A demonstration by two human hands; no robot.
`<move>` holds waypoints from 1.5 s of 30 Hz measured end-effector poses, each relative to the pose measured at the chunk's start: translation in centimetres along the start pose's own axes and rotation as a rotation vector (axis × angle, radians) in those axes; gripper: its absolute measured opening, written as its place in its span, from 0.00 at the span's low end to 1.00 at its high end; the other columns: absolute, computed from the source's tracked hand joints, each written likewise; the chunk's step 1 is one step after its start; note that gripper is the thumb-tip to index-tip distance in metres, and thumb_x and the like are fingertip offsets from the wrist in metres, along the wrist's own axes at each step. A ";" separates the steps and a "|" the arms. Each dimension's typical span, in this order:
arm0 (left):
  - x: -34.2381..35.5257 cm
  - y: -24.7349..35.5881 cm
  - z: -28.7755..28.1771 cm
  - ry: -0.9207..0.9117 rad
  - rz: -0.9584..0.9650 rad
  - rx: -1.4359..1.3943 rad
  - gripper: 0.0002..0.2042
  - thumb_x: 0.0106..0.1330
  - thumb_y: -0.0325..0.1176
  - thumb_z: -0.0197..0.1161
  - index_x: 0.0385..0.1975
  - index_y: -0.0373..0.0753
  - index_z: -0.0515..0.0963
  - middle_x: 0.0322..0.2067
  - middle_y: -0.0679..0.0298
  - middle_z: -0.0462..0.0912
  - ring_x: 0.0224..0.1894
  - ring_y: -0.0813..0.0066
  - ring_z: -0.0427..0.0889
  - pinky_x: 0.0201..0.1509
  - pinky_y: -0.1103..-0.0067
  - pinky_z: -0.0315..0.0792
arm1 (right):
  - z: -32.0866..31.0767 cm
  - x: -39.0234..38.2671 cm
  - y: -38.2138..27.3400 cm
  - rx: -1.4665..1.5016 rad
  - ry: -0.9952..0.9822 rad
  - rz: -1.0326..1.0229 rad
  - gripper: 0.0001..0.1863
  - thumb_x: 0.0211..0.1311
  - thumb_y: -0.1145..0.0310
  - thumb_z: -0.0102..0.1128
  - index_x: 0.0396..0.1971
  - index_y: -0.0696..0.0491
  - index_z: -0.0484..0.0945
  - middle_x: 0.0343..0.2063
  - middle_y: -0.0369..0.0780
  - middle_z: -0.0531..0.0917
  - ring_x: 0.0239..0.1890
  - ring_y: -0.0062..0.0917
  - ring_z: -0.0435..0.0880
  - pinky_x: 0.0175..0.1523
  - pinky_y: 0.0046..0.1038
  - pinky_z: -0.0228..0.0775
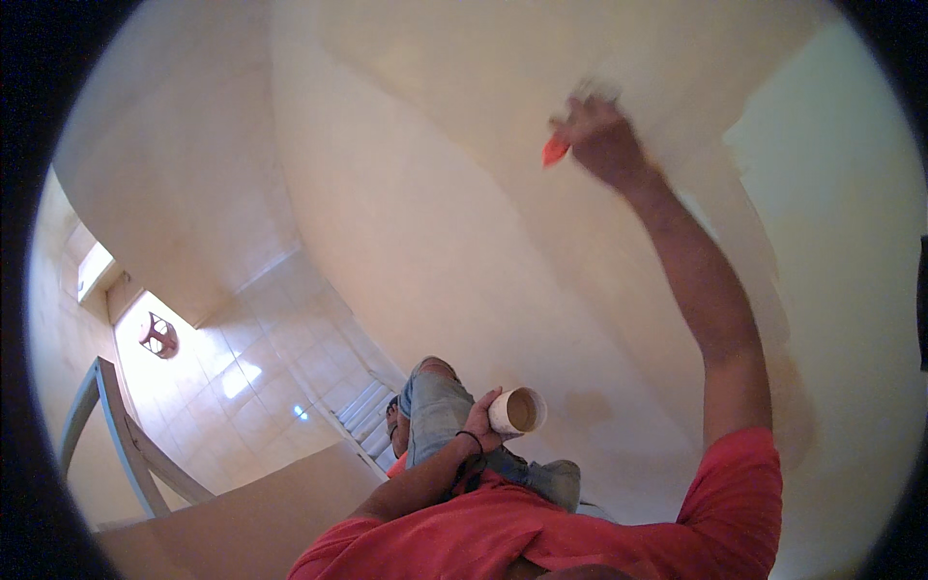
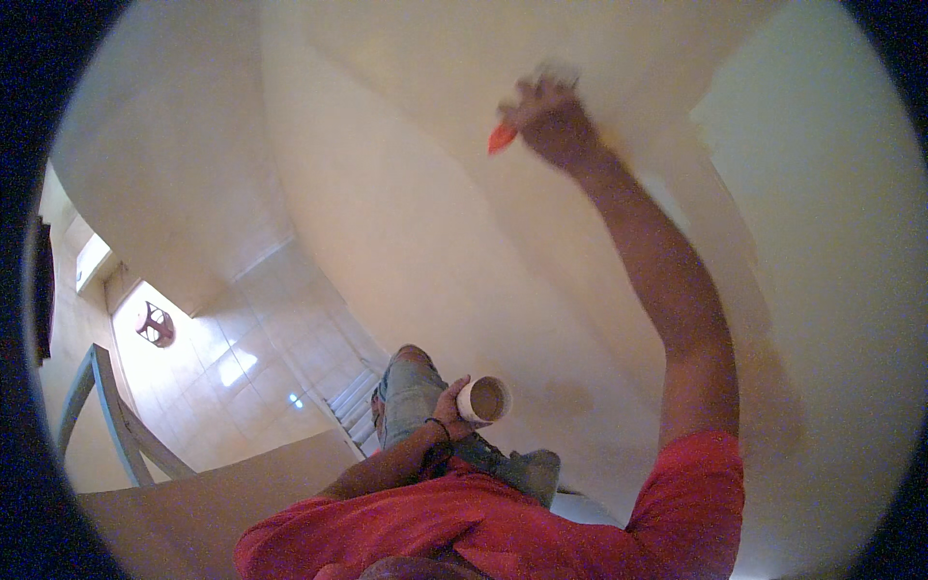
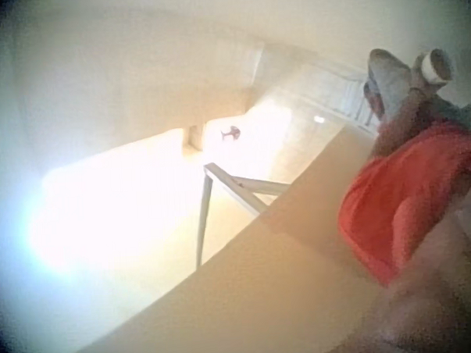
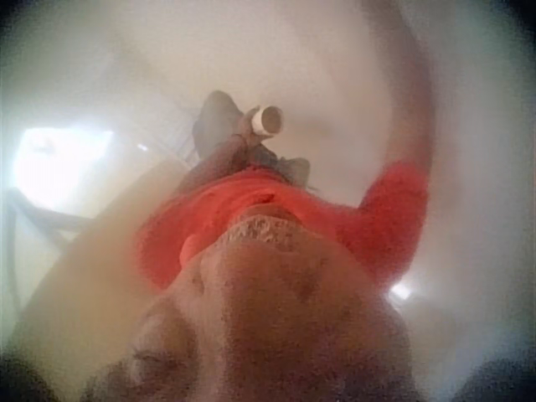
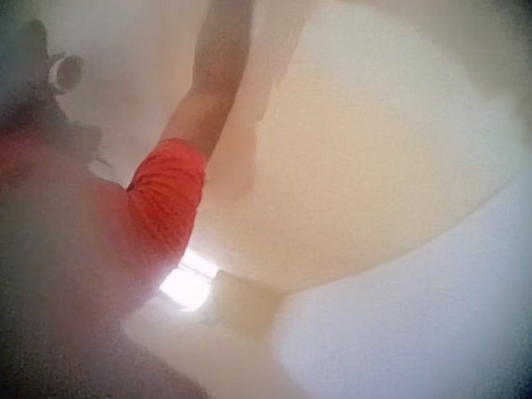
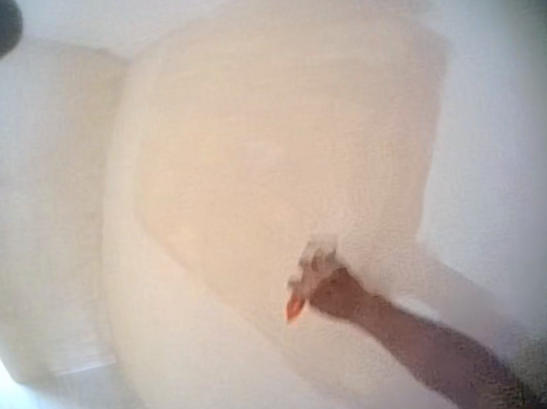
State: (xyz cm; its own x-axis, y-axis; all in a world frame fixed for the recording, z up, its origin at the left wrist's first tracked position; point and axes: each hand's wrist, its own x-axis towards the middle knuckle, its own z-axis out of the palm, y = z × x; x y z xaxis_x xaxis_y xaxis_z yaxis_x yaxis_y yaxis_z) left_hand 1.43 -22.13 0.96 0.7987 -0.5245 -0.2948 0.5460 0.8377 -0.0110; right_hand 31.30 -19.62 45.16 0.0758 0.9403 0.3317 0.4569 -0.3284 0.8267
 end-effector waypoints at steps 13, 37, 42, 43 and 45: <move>0.0 -0.3 0.9 0.056 0.000 -0.030 0.25 0.67 0.57 0.54 0.55 0.47 0.74 0.51 0.61 0.81 0.52 0.57 0.81 0.56 0.55 0.74 | -3.6 -1.3 8.6 0.320 0.357 0.432 0.04 0.57 0.71 0.63 0.33 0.47 0.81 0.31 0.35 0.84 0.32 0.31 0.85 0.37 0.30 0.78; -1.3 -0.3 2.6 0.138 0.027 0.116 0.26 0.68 0.56 0.53 0.56 0.44 0.73 0.53 0.59 0.79 0.55 0.56 0.78 0.57 0.54 0.72 | -12.1 -19.3 3.3 0.333 0.436 0.548 0.10 0.49 0.77 0.68 0.33 0.49 0.81 0.33 0.39 0.84 0.37 0.32 0.84 0.41 0.31 0.78; -1.1 -0.7 2.2 0.178 0.016 0.139 0.27 0.67 0.57 0.53 0.57 0.45 0.73 0.54 0.58 0.78 0.55 0.55 0.78 0.56 0.54 0.73 | -11.3 -18.7 -0.3 -0.054 0.211 0.351 0.11 0.45 0.61 0.65 0.32 0.44 0.80 0.35 0.40 0.81 0.36 0.36 0.81 0.40 0.40 0.76; -0.8 -0.8 1.9 0.166 0.014 0.145 0.26 0.67 0.58 0.53 0.57 0.46 0.73 0.54 0.59 0.79 0.55 0.56 0.78 0.54 0.54 0.73 | -9.8 -18.5 -2.2 -0.028 0.106 0.328 0.10 0.44 0.60 0.64 0.28 0.46 0.79 0.33 0.40 0.80 0.36 0.35 0.80 0.38 0.38 0.75; -0.3 -1.3 1.1 0.148 0.003 0.157 0.26 0.66 0.58 0.53 0.56 0.47 0.74 0.54 0.60 0.79 0.55 0.56 0.78 0.52 0.55 0.74 | -6.6 -18.8 -5.7 0.009 -0.022 0.229 0.08 0.45 0.61 0.63 0.24 0.48 0.78 0.32 0.41 0.79 0.38 0.34 0.80 0.38 0.37 0.76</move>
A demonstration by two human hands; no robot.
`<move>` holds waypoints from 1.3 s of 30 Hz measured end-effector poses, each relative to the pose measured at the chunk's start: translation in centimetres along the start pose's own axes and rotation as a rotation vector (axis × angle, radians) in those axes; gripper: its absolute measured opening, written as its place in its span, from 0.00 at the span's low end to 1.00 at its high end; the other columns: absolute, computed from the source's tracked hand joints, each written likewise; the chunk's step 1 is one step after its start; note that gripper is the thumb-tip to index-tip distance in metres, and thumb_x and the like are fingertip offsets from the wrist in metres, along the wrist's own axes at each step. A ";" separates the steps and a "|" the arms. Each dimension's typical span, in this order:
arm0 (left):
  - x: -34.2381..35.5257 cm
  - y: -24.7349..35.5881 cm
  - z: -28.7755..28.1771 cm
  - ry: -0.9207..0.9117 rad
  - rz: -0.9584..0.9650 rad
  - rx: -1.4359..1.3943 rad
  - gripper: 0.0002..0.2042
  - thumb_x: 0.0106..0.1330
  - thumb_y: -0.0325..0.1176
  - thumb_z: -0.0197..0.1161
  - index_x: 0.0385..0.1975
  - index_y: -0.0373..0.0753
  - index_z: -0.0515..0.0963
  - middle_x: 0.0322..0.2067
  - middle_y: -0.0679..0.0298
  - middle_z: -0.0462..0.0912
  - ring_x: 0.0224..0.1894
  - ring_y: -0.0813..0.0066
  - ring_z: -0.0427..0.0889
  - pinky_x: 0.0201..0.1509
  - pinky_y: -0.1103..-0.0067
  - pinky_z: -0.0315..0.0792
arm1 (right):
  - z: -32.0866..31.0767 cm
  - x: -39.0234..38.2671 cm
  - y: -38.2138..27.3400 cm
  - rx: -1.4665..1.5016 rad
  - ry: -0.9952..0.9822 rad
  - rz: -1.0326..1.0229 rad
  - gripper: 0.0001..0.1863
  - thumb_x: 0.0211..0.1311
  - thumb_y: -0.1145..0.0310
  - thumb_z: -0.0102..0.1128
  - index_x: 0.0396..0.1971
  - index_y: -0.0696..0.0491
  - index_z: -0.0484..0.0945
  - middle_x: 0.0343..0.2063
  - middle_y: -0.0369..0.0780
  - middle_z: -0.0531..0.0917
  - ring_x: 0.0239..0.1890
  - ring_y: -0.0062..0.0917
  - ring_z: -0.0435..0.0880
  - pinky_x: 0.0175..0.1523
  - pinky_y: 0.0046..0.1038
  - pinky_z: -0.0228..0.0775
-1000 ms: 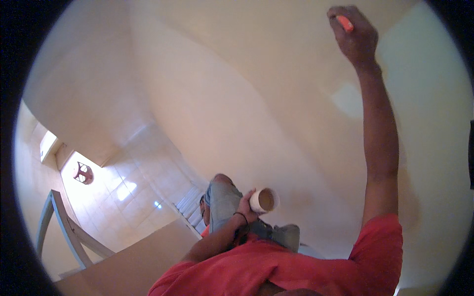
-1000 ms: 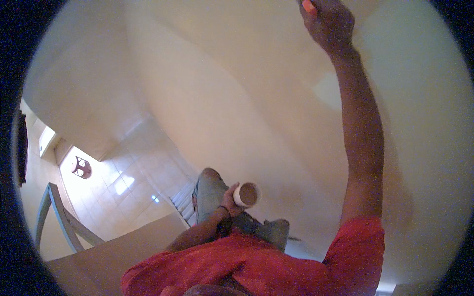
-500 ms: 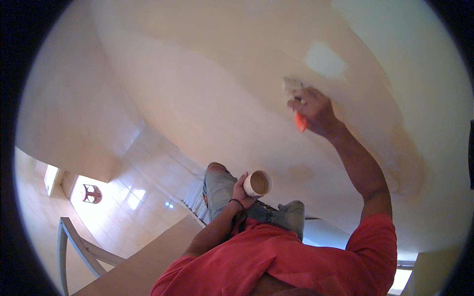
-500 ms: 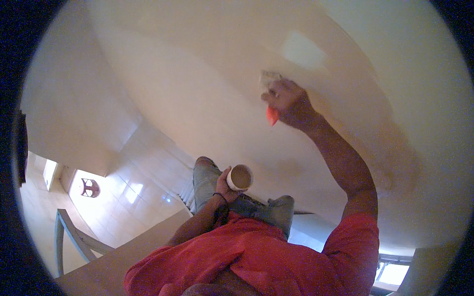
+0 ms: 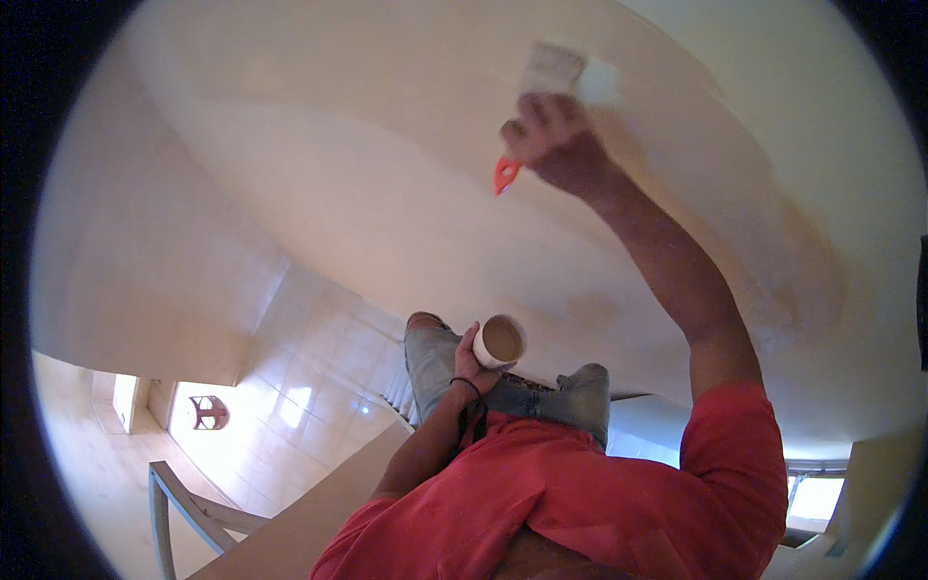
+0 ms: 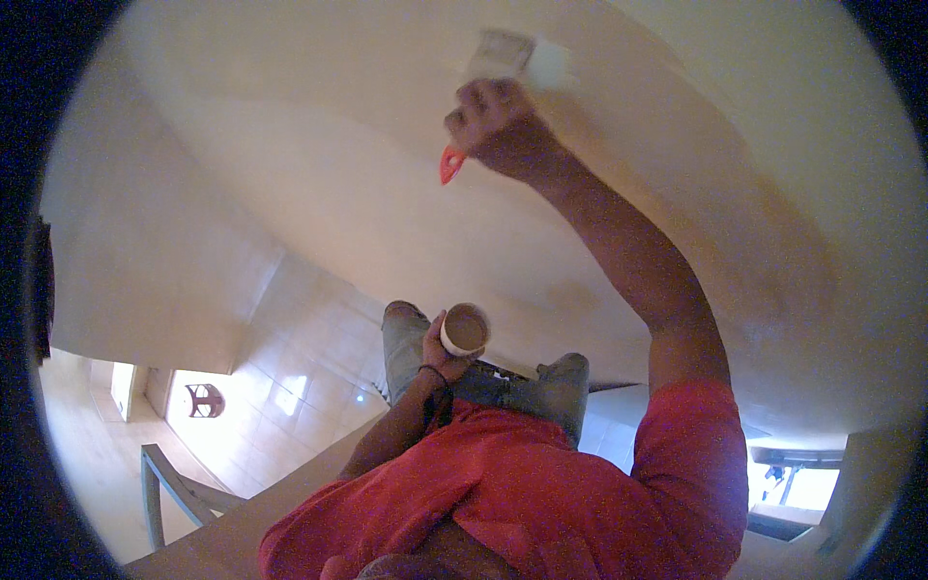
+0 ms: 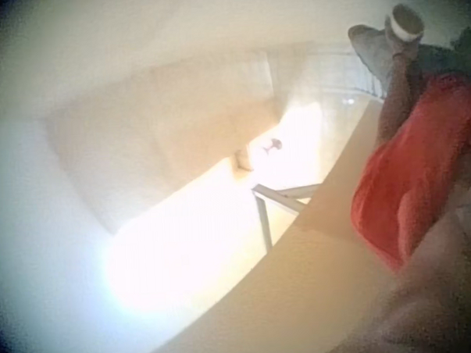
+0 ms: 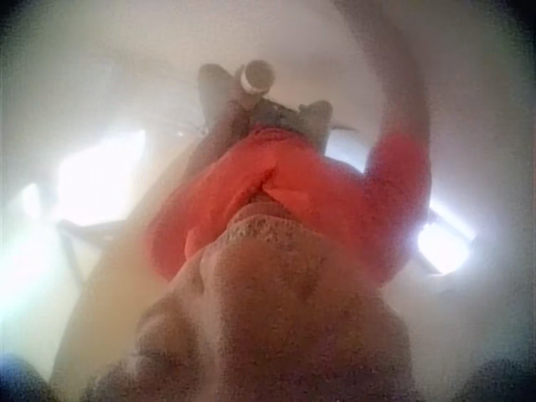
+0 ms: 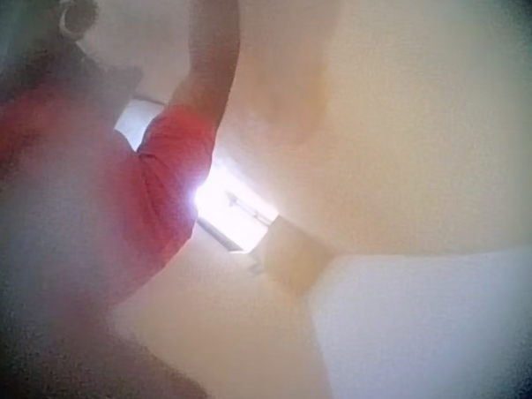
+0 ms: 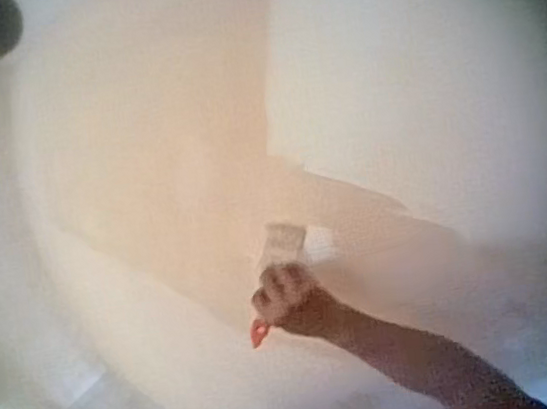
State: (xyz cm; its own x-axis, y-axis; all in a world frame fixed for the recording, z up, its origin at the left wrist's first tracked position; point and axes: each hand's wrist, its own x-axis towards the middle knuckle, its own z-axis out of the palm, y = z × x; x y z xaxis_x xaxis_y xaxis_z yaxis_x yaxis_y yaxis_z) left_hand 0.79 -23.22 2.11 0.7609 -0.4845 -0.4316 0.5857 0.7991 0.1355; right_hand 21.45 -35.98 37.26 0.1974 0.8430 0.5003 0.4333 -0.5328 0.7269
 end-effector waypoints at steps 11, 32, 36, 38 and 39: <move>-0.9 0.2 1.0 0.041 0.011 -0.014 0.28 0.65 0.58 0.55 0.58 0.45 0.72 0.56 0.59 0.77 0.57 0.56 0.76 0.57 0.54 0.71 | 2.5 1.0 1.0 0.689 0.698 0.565 0.09 0.50 0.80 0.68 0.30 0.51 0.81 0.34 0.38 0.85 0.38 0.30 0.85 0.46 0.29 0.78; 0.2 0.0 -0.5 0.025 -0.016 -0.002 0.26 0.65 0.59 0.55 0.56 0.49 0.74 0.54 0.61 0.78 0.56 0.57 0.77 0.54 0.53 0.72 | -6.4 -12.5 -1.3 -0.023 0.602 0.891 0.11 0.51 0.80 0.70 0.34 0.52 0.81 0.38 0.42 0.82 0.42 0.33 0.82 0.48 0.31 0.76; -0.5 0.2 0.0 0.020 -0.009 0.044 0.28 0.65 0.59 0.55 0.57 0.47 0.73 0.55 0.60 0.78 0.56 0.57 0.77 0.55 0.54 0.71 | -1.7 -6.4 -2.9 0.057 0.510 0.803 0.16 0.44 0.75 0.72 0.35 0.42 0.84 0.38 0.37 0.81 0.40 0.32 0.82 0.45 0.31 0.77; -0.8 0.2 0.4 0.052 0.000 0.059 0.28 0.65 0.59 0.55 0.57 0.47 0.73 0.55 0.60 0.78 0.56 0.57 0.77 0.55 0.54 0.71 | 0.6 -3.3 -3.4 0.069 0.500 0.783 0.16 0.39 0.70 0.71 0.33 0.39 0.84 0.36 0.36 0.80 0.38 0.31 0.81 0.40 0.31 0.76; -0.8 0.3 0.5 0.067 0.007 0.057 0.28 0.65 0.59 0.55 0.57 0.47 0.73 0.55 0.60 0.78 0.56 0.57 0.76 0.55 0.54 0.71 | 1.9 -1.8 -3.6 0.080 0.540 0.755 0.15 0.36 0.67 0.71 0.31 0.39 0.83 0.35 0.35 0.79 0.37 0.30 0.81 0.36 0.32 0.76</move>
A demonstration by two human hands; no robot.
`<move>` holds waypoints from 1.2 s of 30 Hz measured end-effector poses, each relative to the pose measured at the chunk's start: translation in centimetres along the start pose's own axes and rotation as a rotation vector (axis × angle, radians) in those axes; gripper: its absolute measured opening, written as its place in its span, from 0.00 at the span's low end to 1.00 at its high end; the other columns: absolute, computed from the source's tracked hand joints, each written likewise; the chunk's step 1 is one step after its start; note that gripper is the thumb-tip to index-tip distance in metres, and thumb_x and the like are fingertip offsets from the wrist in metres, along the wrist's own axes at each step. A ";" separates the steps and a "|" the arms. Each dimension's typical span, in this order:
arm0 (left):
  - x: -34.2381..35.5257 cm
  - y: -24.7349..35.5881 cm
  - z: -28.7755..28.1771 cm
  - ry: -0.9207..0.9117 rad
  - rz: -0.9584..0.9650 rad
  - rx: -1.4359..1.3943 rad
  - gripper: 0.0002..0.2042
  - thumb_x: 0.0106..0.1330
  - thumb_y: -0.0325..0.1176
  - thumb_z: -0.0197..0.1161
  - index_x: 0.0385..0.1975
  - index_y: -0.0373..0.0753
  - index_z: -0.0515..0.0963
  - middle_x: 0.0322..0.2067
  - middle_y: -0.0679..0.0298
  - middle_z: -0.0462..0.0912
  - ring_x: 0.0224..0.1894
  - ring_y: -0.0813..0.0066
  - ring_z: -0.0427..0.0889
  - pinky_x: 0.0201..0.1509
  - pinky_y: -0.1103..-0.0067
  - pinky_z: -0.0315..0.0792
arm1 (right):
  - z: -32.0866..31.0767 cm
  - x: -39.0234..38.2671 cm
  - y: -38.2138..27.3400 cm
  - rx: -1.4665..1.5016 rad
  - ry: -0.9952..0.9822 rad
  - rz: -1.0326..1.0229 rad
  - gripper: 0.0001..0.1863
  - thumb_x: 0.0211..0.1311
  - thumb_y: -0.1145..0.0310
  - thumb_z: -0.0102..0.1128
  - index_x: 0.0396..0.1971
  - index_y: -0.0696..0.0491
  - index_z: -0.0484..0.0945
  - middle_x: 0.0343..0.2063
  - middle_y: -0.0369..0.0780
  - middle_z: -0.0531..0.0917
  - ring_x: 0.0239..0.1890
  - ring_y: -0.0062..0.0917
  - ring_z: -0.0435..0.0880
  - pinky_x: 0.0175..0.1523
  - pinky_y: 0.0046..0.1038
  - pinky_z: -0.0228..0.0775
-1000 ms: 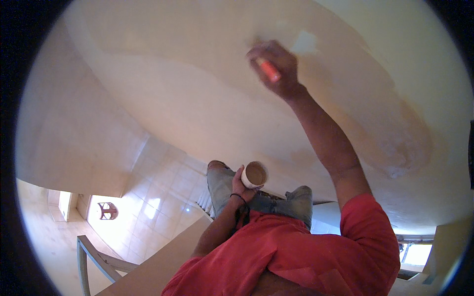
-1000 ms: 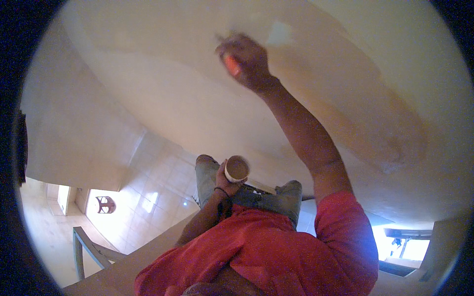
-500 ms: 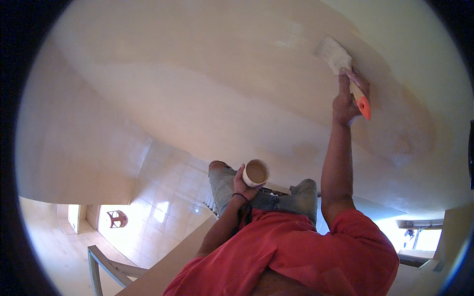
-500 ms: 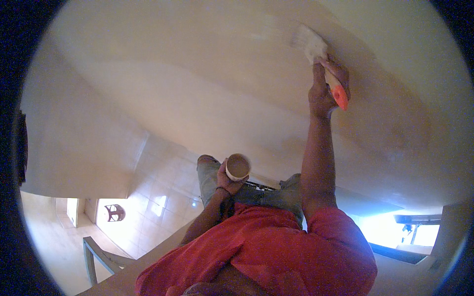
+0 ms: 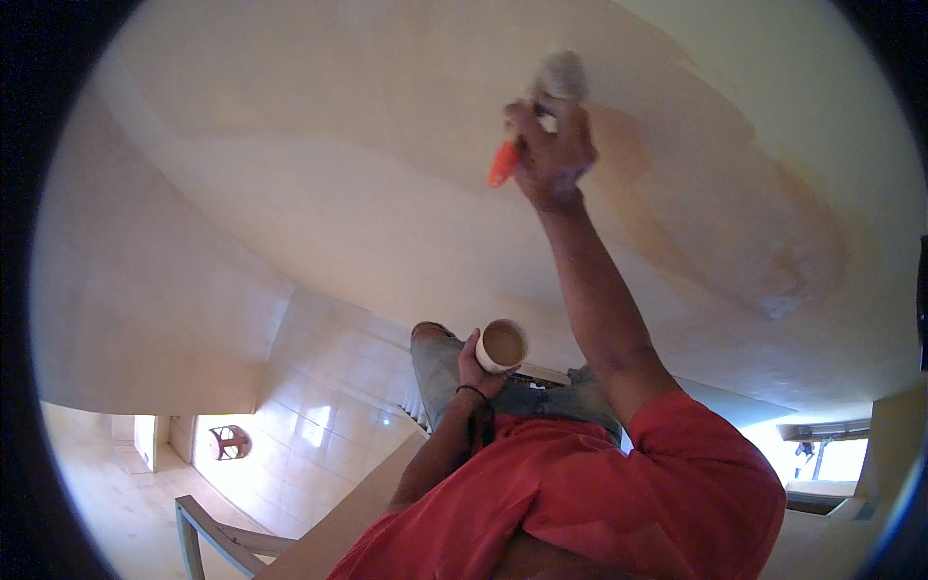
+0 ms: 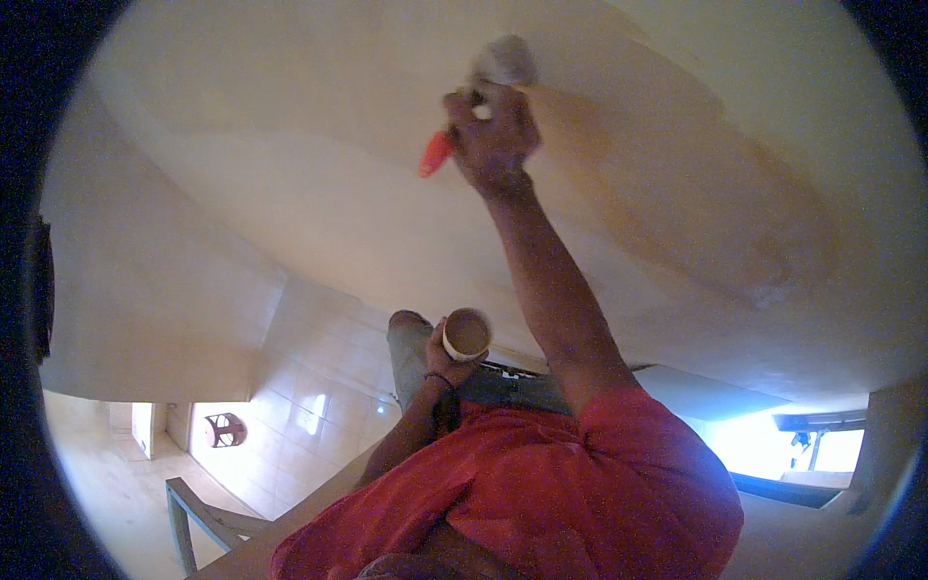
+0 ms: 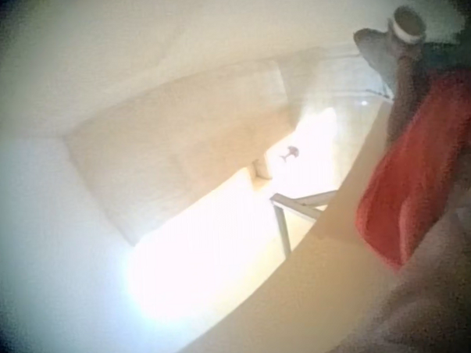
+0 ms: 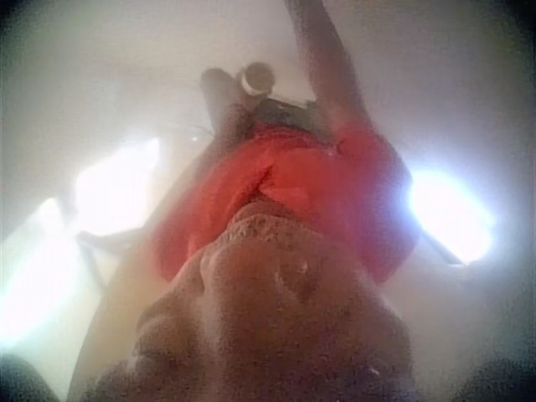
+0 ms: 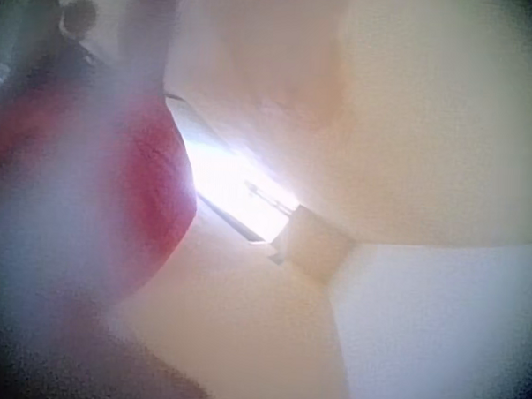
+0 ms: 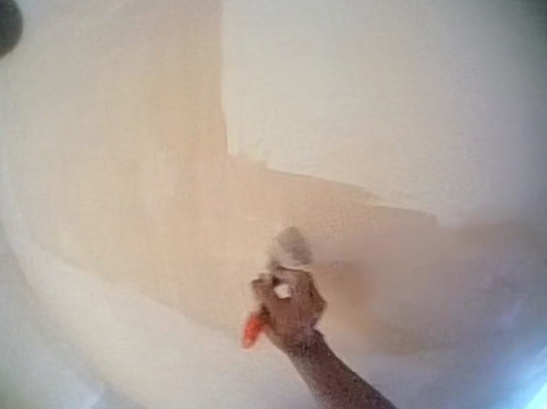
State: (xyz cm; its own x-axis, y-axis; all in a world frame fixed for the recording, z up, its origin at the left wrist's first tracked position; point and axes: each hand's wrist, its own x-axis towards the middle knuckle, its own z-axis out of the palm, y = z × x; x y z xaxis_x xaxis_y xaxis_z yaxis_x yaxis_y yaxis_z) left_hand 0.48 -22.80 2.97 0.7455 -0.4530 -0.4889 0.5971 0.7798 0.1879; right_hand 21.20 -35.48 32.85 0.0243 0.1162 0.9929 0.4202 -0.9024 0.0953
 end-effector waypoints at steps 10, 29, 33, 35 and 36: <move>-0.6 -0.3 0.7 -0.002 0.148 0.153 0.26 0.66 0.59 0.53 0.56 0.48 0.74 0.55 0.61 0.78 0.56 0.57 0.77 0.54 0.53 0.71 | 6.0 2.9 -6.0 0.319 -0.043 0.098 0.12 0.40 0.74 0.69 0.28 0.42 0.82 0.33 0.37 0.80 0.32 0.31 0.81 0.33 0.31 0.77; 0.6 -0.6 -0.2 0.001 0.024 -0.029 0.22 0.66 0.58 0.53 0.54 0.54 0.75 0.54 0.67 0.80 0.56 0.61 0.78 0.49 0.52 0.74 | -13.0 2.1 8.9 0.013 0.254 0.141 0.10 0.53 0.82 0.69 0.34 0.54 0.80 0.34 0.39 0.84 0.39 0.31 0.82 0.46 0.30 0.76; 1.0 -0.5 -0.5 0.001 -0.015 -0.042 0.23 0.64 0.59 0.54 0.54 0.55 0.75 0.54 0.67 0.79 0.56 0.61 0.77 0.51 0.52 0.73 | -14.3 2.1 7.2 -0.212 0.221 0.035 0.10 0.54 0.83 0.68 0.35 0.54 0.80 0.33 0.39 0.84 0.39 0.32 0.82 0.45 0.30 0.77; 1.0 -0.5 -0.5 0.004 -0.026 -0.043 0.23 0.64 0.59 0.54 0.54 0.55 0.76 0.54 0.66 0.79 0.55 0.60 0.77 0.51 0.52 0.73 | -13.2 2.4 6.5 -0.179 0.154 0.016 0.10 0.54 0.82 0.68 0.35 0.53 0.81 0.33 0.38 0.84 0.39 0.31 0.82 0.45 0.29 0.77; 1.1 -0.5 -0.5 -0.002 -0.028 -0.041 0.23 0.64 0.58 0.54 0.54 0.55 0.76 0.54 0.66 0.79 0.55 0.60 0.77 0.51 0.52 0.73 | -12.2 2.5 6.0 -0.159 0.120 0.006 0.10 0.54 0.82 0.68 0.34 0.52 0.81 0.33 0.38 0.85 0.40 0.31 0.82 0.45 0.29 0.77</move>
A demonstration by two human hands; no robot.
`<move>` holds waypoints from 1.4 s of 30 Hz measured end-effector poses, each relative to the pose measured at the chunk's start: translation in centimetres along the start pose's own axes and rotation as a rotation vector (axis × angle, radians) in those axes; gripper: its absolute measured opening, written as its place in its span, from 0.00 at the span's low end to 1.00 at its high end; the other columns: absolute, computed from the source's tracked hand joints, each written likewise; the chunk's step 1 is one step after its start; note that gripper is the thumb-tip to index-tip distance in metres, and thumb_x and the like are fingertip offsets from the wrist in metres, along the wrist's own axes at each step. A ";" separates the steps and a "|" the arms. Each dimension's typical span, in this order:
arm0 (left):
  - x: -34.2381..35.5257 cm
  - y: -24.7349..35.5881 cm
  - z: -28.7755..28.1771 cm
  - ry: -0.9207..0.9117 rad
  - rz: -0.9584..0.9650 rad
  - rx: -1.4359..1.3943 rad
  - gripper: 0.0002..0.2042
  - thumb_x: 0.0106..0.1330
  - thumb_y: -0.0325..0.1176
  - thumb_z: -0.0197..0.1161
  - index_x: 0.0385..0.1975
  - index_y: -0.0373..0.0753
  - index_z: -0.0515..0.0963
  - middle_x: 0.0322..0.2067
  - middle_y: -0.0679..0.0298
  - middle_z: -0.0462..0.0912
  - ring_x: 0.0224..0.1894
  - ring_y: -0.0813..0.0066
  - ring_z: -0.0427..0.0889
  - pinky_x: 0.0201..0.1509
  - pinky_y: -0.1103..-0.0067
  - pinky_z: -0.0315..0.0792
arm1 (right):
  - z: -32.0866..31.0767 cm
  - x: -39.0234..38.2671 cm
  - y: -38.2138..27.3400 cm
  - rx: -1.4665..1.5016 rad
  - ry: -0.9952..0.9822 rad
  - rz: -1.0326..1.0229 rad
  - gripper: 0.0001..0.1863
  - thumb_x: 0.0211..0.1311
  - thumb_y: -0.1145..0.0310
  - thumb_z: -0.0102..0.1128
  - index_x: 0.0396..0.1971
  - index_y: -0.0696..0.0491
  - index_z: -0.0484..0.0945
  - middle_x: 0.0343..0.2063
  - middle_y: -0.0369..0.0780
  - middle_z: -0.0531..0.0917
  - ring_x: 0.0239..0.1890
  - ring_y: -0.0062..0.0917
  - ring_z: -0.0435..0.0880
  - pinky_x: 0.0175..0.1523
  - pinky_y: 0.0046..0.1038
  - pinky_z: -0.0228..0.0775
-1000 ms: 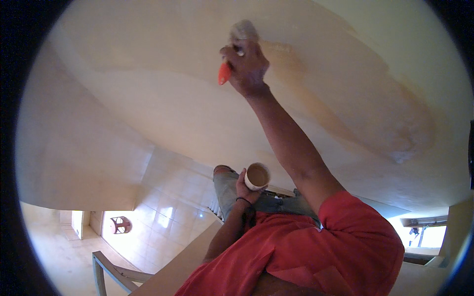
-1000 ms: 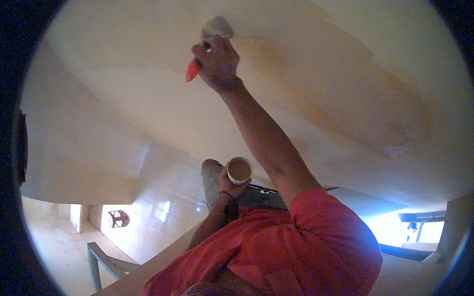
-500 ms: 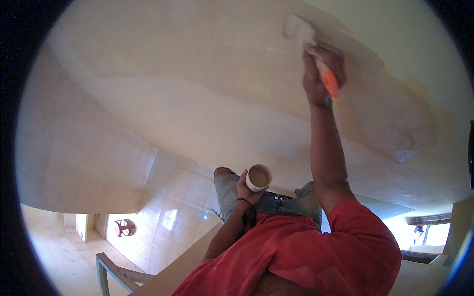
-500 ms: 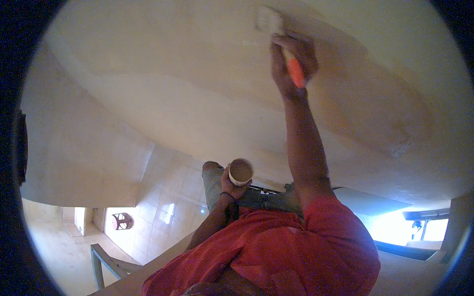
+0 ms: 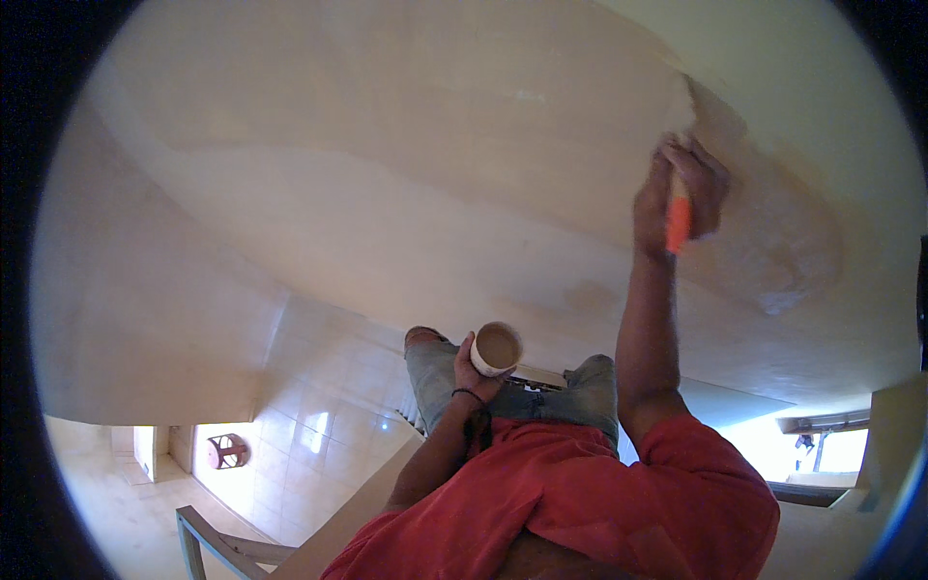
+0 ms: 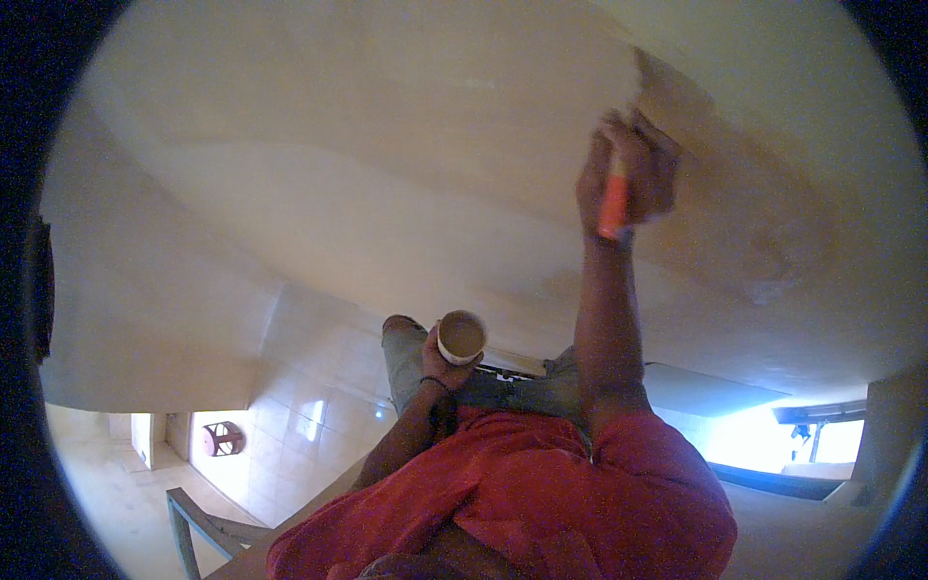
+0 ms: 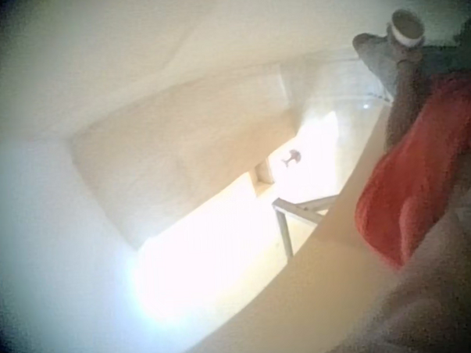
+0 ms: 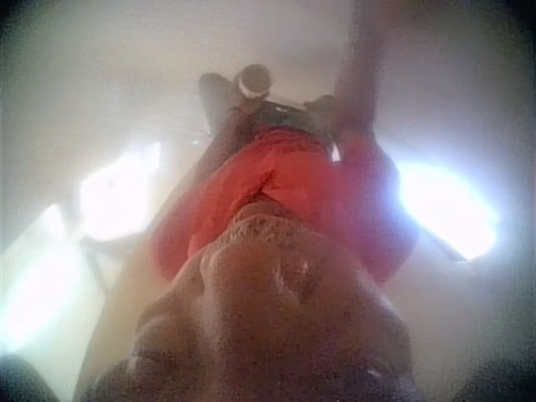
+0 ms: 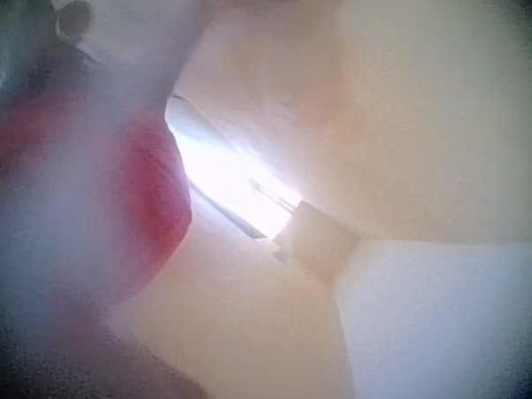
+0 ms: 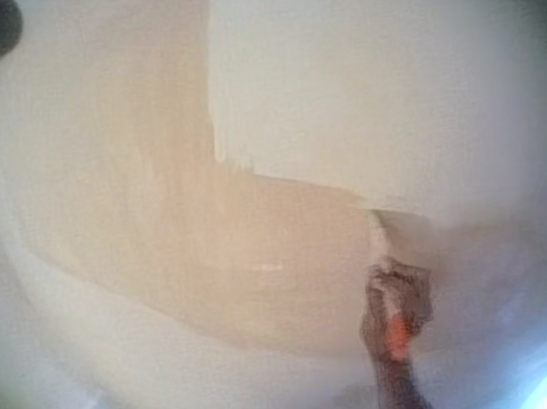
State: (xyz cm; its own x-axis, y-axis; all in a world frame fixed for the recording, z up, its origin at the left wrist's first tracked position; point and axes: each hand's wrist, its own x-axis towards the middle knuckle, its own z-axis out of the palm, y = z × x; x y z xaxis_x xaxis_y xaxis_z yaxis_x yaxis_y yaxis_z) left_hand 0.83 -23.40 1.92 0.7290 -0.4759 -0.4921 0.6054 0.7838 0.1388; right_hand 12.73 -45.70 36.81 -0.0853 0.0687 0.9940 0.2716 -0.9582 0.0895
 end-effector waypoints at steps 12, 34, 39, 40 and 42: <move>-1.8 0.4 2.0 0.023 0.134 0.110 0.22 0.68 0.54 0.52 0.55 0.49 0.74 0.56 0.62 0.77 0.59 0.58 0.75 0.57 0.49 0.71 | 16.7 -1.7 -12.4 0.432 -0.301 0.142 0.11 0.43 0.65 0.67 0.31 0.42 0.81 0.36 0.39 0.80 0.37 0.36 0.82 0.37 0.37 0.77; -0.5 -0.5 0.3 0.007 0.086 0.058 0.27 0.64 0.60 0.56 0.56 0.50 0.74 0.54 0.63 0.78 0.57 0.59 0.76 0.53 0.56 0.72 | 1.0 2.5 4.6 0.316 0.158 0.406 0.07 0.52 0.79 0.70 0.30 0.53 0.83 0.31 0.36 0.85 0.38 0.29 0.82 0.50 0.29 0.72; -0.8 -0.2 0.9 0.038 0.028 0.062 0.23 0.67 0.57 0.50 0.57 0.55 0.73 0.57 0.66 0.77 0.59 0.62 0.75 0.54 0.53 0.72 | -2.7 1.4 6.0 0.159 0.256 0.331 0.07 0.54 0.78 0.69 0.32 0.53 0.82 0.31 0.37 0.85 0.38 0.30 0.82 0.49 0.30 0.72; -0.8 -0.1 0.9 0.041 0.017 0.070 0.22 0.67 0.56 0.49 0.57 0.56 0.73 0.57 0.67 0.77 0.59 0.62 0.75 0.54 0.53 0.72 | -3.1 1.8 5.6 0.121 0.262 0.313 0.07 0.54 0.78 0.69 0.32 0.53 0.82 0.32 0.37 0.85 0.38 0.30 0.82 0.49 0.30 0.72; -0.6 -0.2 0.7 0.023 0.021 0.081 0.23 0.67 0.57 0.50 0.57 0.56 0.73 0.57 0.67 0.77 0.59 0.61 0.75 0.54 0.53 0.73 | -2.2 2.5 4.4 0.101 0.174 0.139 0.08 0.53 0.80 0.69 0.33 0.53 0.81 0.32 0.37 0.84 0.37 0.29 0.82 0.46 0.29 0.74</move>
State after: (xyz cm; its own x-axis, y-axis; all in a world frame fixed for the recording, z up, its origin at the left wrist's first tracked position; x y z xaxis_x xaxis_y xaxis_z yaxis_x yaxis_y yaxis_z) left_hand 0.48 -23.52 2.77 0.7349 -0.4497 -0.5076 0.6146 0.7580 0.2184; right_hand 11.57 -50.39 39.53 -0.2021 -0.1197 0.9720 0.3865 -0.9217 -0.0331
